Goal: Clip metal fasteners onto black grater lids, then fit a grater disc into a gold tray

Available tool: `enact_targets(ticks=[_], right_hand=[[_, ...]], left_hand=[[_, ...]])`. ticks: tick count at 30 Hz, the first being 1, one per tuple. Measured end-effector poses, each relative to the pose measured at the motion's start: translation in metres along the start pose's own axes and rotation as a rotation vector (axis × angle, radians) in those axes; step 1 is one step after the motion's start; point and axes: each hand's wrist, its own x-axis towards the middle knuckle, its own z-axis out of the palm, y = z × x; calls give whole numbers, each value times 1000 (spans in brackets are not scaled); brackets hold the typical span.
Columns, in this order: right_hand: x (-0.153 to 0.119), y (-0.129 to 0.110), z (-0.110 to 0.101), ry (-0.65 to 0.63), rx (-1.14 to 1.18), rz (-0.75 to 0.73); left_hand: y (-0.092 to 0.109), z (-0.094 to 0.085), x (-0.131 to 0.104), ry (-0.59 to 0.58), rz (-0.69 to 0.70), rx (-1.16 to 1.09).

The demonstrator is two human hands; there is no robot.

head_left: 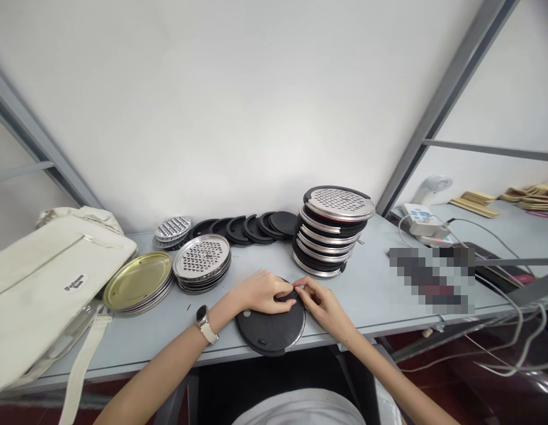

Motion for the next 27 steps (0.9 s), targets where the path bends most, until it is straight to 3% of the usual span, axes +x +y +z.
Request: enact_targets(ticks=[27], right_hand=[[-2, 1, 1, 77, -16, 13]], left_hand=[[0, 3, 4, 8, -121, -57]])
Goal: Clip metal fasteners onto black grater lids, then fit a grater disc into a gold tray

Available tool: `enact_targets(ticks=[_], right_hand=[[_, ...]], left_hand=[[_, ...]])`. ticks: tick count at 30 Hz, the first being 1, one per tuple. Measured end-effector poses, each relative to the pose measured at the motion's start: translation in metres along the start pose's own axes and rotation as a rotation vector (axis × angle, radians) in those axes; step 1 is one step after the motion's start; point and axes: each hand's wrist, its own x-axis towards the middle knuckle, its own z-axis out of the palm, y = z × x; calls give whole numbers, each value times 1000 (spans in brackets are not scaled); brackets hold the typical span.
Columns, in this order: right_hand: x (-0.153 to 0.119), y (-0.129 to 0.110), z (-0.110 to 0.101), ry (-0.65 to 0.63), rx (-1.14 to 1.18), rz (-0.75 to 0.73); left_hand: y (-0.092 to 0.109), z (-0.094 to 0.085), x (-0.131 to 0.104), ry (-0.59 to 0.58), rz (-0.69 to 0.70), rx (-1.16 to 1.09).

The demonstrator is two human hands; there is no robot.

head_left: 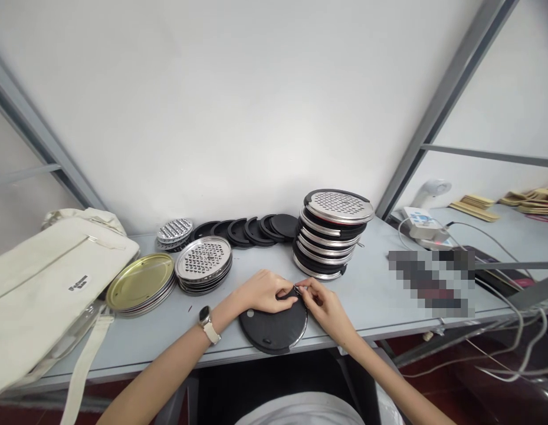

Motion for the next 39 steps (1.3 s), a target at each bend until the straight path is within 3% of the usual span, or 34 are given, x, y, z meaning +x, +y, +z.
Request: enact_targets(ticks=[39], right_hand=[[0, 2, 2, 23, -13, 21]], left_hand=[[-2, 4, 1, 19, 1, 28]])
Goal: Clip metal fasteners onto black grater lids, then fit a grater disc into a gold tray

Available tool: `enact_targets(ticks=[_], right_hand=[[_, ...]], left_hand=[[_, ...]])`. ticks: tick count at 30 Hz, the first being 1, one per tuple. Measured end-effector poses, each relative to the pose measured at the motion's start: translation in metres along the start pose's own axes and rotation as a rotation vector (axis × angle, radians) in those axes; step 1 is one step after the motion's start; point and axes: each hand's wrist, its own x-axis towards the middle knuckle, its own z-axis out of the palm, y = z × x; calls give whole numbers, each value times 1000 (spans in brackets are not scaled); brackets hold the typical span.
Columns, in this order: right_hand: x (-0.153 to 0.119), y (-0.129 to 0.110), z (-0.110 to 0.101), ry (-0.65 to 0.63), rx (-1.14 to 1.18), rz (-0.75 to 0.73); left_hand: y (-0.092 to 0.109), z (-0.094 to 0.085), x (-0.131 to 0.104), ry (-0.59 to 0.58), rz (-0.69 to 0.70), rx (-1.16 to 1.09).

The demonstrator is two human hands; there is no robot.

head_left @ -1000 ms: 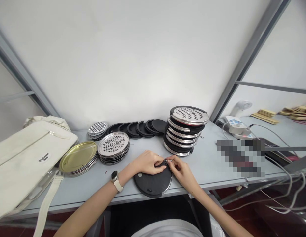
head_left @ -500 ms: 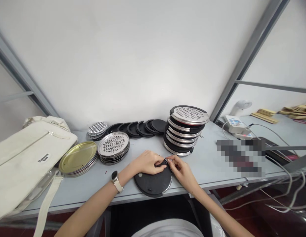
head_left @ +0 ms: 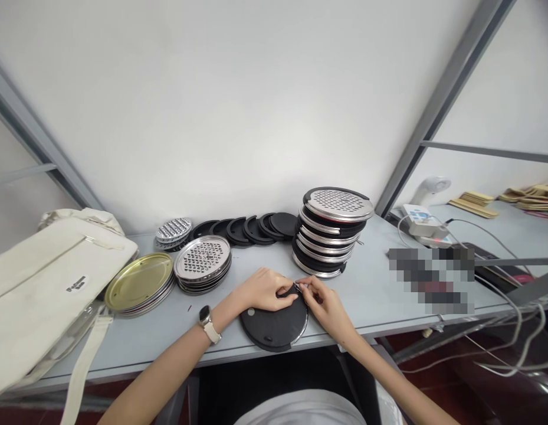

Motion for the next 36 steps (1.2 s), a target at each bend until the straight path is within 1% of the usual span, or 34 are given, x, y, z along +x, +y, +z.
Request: enact_targets(ticks=[13, 21, 30, 33, 36], right_hand=[[-1, 0, -1, 3, 4, -4], [0, 0, 0, 6, 0, 0], [-1, -5, -1, 8, -4, -2], [-1, -5, -1, 17, -6, -5], [-2, -4, -2, 36, -17, -2]], left_hand=[[3, -5, 1, 4, -9, 16], [0, -1, 1, -17, 22, 8], [0, 1, 1, -8, 31, 8], [-1, -1, 1, -14, 43, 8], [-6, -7, -1, 15, 4, 19]])
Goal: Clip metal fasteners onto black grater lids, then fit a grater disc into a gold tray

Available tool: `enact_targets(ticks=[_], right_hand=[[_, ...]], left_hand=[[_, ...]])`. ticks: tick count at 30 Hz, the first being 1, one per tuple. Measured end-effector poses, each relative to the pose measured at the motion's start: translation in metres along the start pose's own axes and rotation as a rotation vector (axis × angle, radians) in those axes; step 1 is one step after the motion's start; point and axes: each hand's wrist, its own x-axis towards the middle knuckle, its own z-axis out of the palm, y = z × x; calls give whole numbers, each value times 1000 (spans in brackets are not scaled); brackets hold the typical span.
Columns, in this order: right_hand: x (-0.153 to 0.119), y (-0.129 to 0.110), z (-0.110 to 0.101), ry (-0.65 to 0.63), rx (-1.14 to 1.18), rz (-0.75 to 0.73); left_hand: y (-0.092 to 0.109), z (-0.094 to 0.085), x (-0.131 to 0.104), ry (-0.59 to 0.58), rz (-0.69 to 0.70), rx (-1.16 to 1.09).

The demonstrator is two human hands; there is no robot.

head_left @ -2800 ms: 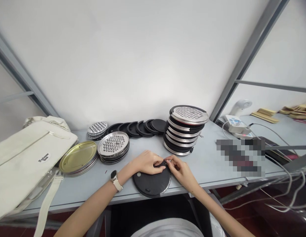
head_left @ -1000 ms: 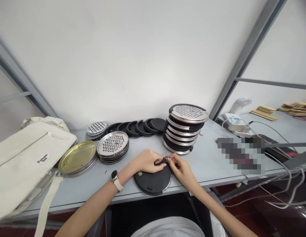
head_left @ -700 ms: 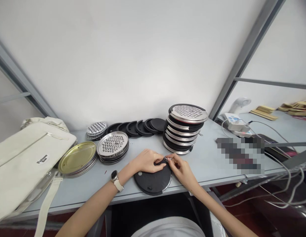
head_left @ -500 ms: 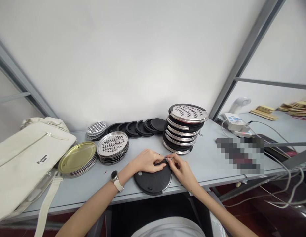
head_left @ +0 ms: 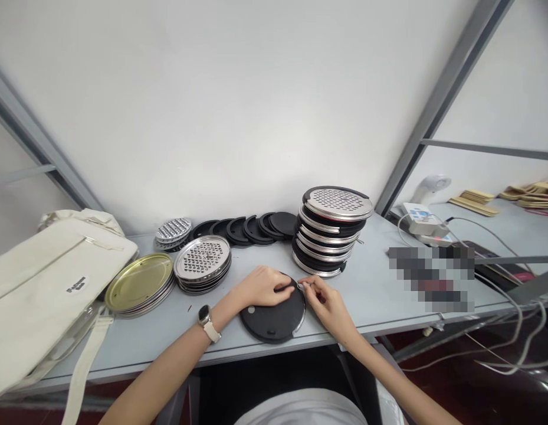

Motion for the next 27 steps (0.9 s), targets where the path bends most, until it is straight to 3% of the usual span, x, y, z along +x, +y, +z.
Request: enact_targets(ticks=[5, 21, 27], right_hand=[[0, 2, 0, 13, -28, 11], [1, 2, 2, -1, 55, 5], [3, -3, 0, -73, 23, -41]], left_hand=[[-9, -6, -3, 28, -82, 26], [3, -12, -4, -56, 32, -66], [7, -9, -4, -83, 65, -75]])
